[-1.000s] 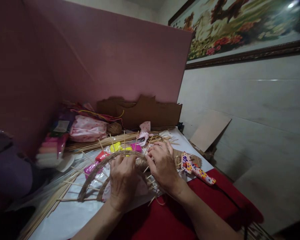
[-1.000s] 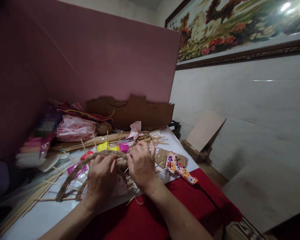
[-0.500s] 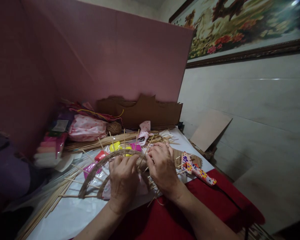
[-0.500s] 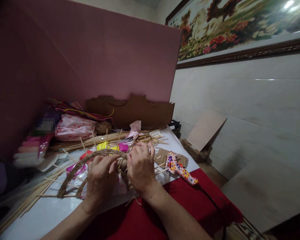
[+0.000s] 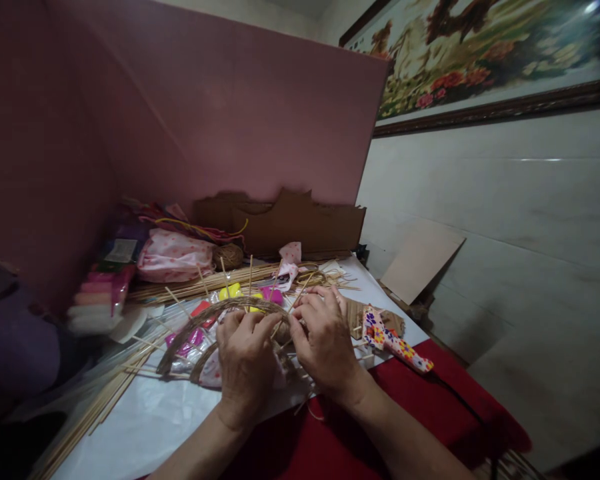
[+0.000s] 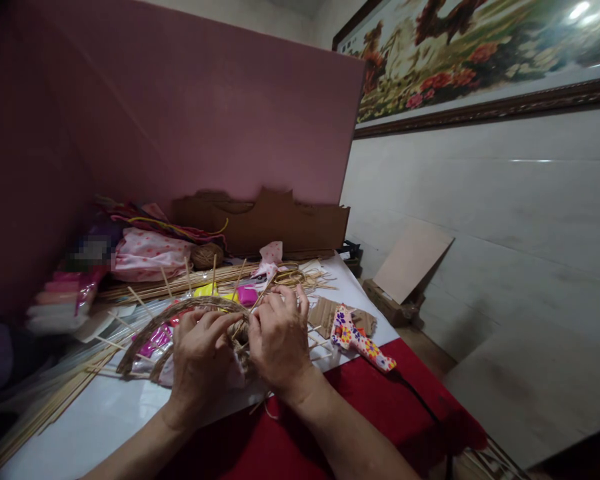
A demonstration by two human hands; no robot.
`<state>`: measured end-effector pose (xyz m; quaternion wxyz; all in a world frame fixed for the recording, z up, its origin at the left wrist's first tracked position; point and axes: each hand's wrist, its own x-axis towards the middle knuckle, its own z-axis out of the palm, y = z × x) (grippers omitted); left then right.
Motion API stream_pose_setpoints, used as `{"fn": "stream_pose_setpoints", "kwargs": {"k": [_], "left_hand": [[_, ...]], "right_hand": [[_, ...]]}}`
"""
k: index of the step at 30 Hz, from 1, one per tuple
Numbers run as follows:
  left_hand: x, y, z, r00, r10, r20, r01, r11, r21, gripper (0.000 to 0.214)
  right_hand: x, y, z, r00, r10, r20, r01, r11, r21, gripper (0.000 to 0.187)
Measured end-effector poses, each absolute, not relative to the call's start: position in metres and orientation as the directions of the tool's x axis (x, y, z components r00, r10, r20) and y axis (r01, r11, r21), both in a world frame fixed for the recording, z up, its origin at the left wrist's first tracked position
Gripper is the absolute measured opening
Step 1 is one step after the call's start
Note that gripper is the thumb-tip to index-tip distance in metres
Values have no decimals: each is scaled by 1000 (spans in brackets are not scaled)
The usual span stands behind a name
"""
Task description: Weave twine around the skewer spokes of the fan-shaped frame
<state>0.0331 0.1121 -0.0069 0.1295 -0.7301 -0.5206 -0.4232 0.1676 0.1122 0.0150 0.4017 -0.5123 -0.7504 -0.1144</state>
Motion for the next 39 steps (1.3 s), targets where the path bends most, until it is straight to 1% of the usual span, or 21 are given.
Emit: {"fn": "stream_pose_setpoints", "kwargs": {"k": [5, 10, 16, 20, 25, 27, 30, 32, 35, 39], "left_hand": [[32, 112, -8, 90, 631, 770, 858, -442, 261, 37], [32, 112, -7, 102, 631, 769, 867, -435, 242, 34], [33, 114, -8, 105, 632, 768, 865, -439, 243, 35], [33, 114, -8, 101, 629, 771, 856, -450, 256, 34], [31, 117, -12, 101, 611, 786, 838, -477, 264, 33], [30, 118, -14, 99, 594, 798, 833, -489, 261, 35], [29, 119, -16, 126, 595, 794, 836, -495, 237, 48], [29, 119, -16, 150, 598, 787, 842, -494, 215, 51], [28, 120, -16, 147, 585, 798, 843, -496, 208, 45], [27, 123, -16, 142, 571, 808, 826, -519, 222, 41]], "right_hand": [[168, 111, 16, -158, 685, 711, 856, 453, -247, 11], [168, 109, 16, -159, 674, 721, 854, 460, -242, 9], [168, 109, 16, -170, 652, 739, 839, 489, -239, 11], [168, 109, 16, -163, 669, 725, 830, 491, -267, 8], [167, 109, 14, -137, 670, 730, 827, 482, -288, 10], [166, 109, 12, -126, 663, 738, 828, 480, -290, 10], [165, 109, 11, -122, 652, 749, 826, 485, -287, 12], [165, 109, 11, -124, 651, 749, 826, 486, -286, 14], [165, 109, 11, -123, 658, 743, 828, 481, -289, 13], [167, 107, 17, -117, 669, 734, 816, 487, -313, 6]]}}
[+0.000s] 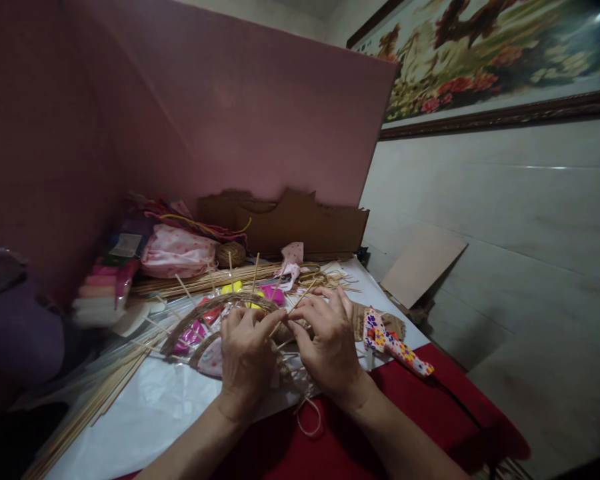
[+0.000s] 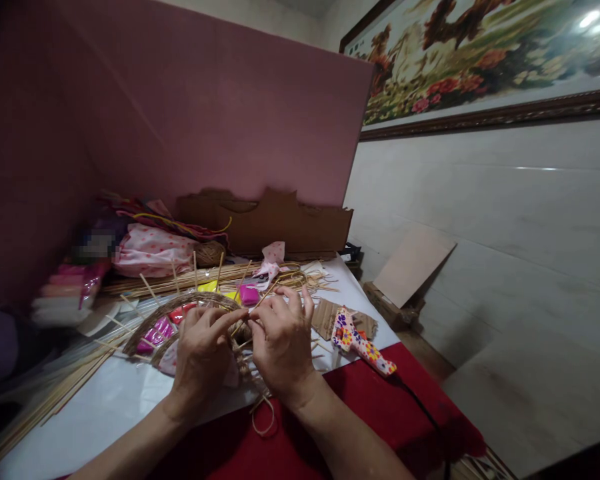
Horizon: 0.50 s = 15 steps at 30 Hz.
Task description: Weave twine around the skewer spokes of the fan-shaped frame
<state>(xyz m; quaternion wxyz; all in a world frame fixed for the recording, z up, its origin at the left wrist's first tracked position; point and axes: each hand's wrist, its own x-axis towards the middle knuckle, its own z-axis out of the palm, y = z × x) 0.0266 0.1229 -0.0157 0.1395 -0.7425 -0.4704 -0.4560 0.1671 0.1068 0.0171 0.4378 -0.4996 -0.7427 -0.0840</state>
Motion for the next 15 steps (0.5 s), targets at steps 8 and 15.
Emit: {"fn": "stream_pose_setpoints", "kwargs": {"k": [8, 15], "left_hand": [[27, 121, -17, 186, 553, 812, 753, -612, 244, 38], [28, 118, -14, 167, 615, 771, 733, -600, 320, 40]], "right_hand": [[239, 90, 38, -15, 716, 698, 784, 442, -436, 17], [324, 98, -2, 56, 963, 263, 949, 30, -315, 35]]}}
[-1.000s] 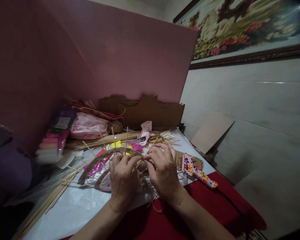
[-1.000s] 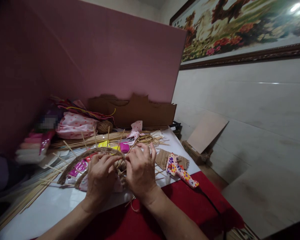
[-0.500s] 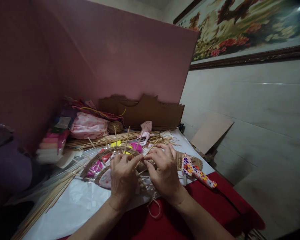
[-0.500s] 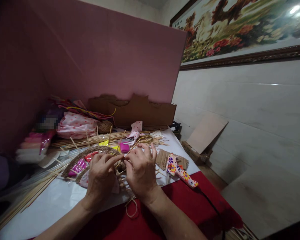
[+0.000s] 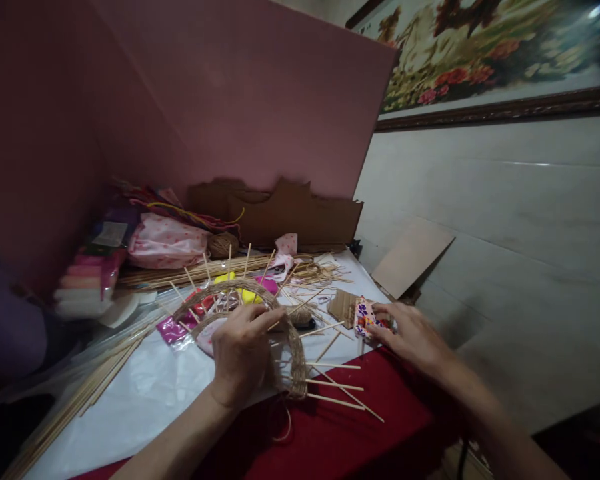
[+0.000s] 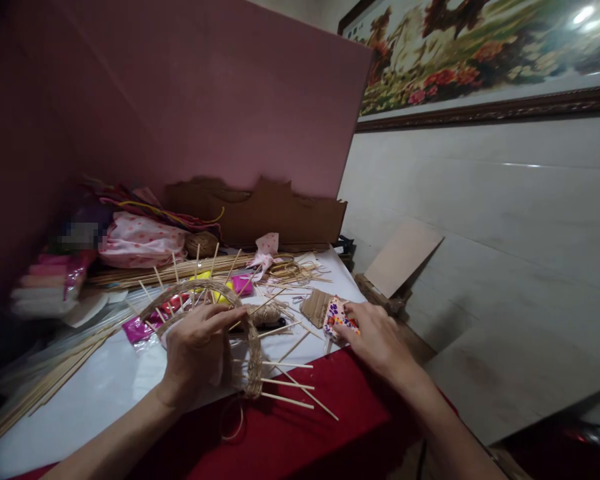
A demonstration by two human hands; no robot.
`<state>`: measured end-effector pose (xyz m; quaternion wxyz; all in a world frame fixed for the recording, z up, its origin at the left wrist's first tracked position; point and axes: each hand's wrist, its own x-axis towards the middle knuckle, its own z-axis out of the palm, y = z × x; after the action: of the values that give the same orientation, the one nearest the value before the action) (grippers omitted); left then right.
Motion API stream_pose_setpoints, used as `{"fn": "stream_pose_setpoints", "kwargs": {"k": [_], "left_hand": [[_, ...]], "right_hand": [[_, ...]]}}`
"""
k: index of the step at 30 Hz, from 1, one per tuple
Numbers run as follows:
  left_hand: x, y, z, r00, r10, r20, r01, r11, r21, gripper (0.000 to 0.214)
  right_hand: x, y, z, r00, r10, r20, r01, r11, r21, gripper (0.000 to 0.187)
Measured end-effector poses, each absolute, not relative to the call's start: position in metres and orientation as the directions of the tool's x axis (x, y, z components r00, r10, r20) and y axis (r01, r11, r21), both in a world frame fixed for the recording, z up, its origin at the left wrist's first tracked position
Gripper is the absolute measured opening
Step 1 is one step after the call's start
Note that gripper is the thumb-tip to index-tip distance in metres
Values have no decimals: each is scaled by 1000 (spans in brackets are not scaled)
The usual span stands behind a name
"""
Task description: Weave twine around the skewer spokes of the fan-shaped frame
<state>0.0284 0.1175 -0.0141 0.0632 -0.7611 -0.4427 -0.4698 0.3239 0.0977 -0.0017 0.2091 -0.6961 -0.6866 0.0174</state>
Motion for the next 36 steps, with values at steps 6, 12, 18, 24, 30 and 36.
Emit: {"fn": "stream_pose_setpoints", "kwargs": {"k": [6, 12, 18, 24, 30, 36], "left_hand": [[26, 120, -18, 139, 656, 742, 641, -631, 437, 43], [23, 125, -22, 136, 639, 757, 574, -674, 465, 44], [23, 124, -21, 122, 645, 754, 549, -677, 490, 46], [23, 124, -20, 125, 657, 743, 553, -668, 498, 45], [24, 124, -19, 121, 663, 739, 559, -661, 501, 45], [26, 122, -17, 139, 616, 776, 586, -682, 436, 40]], "right_hand": [[345, 102, -20, -128, 980, 155, 892, 182, -415, 46], [343, 100, -18, -165, 955, 247, 896, 250, -367, 36], [341, 88, -8, 58, 864, 500, 861, 210, -462, 35], [332, 83, 3, 254, 893, 372, 589, 162, -792, 33], [301, 60, 28, 153, 985, 80, 121, 62, -991, 38], [261, 46, 48, -106, 993, -49, 259, -20, -966, 38]]}}
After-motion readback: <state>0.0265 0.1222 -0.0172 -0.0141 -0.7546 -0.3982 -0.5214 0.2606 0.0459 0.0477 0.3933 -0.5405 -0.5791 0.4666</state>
